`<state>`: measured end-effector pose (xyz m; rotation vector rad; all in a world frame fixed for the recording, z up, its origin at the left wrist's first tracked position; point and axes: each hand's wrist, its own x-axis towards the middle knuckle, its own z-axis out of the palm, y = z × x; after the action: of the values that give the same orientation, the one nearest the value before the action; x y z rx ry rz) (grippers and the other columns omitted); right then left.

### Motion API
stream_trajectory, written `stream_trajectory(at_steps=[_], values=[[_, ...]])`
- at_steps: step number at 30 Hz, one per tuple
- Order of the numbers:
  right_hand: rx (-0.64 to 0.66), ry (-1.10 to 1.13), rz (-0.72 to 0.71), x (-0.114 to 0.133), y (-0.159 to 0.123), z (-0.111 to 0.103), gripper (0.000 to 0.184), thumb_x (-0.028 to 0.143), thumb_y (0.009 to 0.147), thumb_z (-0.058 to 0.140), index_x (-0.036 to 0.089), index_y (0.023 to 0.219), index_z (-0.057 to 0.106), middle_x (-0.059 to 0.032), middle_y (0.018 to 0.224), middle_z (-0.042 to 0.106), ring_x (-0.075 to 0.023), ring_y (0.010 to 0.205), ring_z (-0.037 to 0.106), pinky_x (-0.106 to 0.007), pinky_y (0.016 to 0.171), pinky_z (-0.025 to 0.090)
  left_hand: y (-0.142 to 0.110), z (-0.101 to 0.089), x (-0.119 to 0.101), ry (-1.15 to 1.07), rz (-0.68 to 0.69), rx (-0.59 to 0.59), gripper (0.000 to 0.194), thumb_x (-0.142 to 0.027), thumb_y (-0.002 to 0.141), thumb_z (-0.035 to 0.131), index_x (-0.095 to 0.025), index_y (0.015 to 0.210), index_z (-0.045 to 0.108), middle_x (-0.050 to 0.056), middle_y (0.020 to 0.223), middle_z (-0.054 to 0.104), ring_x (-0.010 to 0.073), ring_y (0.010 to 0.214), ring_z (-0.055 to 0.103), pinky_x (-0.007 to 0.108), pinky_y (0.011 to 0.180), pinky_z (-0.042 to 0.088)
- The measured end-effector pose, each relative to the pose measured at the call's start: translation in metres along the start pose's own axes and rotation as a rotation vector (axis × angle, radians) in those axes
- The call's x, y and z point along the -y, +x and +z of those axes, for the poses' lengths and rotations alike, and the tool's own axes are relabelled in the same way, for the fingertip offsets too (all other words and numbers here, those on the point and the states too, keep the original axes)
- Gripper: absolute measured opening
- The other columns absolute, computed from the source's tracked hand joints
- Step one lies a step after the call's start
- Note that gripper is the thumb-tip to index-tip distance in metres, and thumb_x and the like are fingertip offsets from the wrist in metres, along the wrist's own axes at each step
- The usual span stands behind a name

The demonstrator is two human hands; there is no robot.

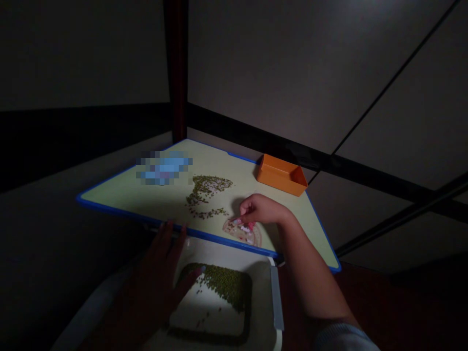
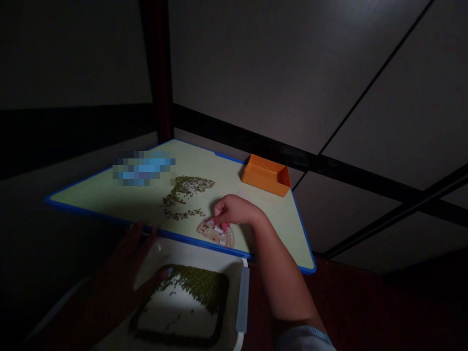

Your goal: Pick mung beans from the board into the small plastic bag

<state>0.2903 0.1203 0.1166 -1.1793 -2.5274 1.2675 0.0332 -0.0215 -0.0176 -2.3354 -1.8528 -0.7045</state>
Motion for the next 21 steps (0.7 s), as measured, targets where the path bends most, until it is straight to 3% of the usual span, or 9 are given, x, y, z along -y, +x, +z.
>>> stream_trajectory(at_steps=[11,21], values=[[-0.038,-0.11,0.077,-0.005,-0.003,-0.005,0.016,0.017,0.075,0.064,0.015,0.06,0.058,0.0055,0.049,0.058,-0.0075,0.047,0.052,-0.021,0.053,0.036,-0.001,0.006,0.003,-0.021,0.007,-0.031,0.087,-0.062,0.084,0.046,-0.022,0.153,0.01,0.014,0.165,-0.002,0.0377,0.148,0.015,0.054,0.111,0.035],[0.011,0.023,0.187,-0.009,-0.008,-0.012,0.014,0.016,0.074,0.063,0.015,0.06,0.059,0.0033,0.049,0.061,-0.0102,0.047,0.057,-0.022,0.053,0.042,0.0,0.002,-0.001,0.003,-0.003,-0.035,0.082,-0.058,0.086,0.043,-0.017,0.152,0.017,0.018,0.164,0.003,0.037,0.148,0.016,0.054,0.112,0.035]])
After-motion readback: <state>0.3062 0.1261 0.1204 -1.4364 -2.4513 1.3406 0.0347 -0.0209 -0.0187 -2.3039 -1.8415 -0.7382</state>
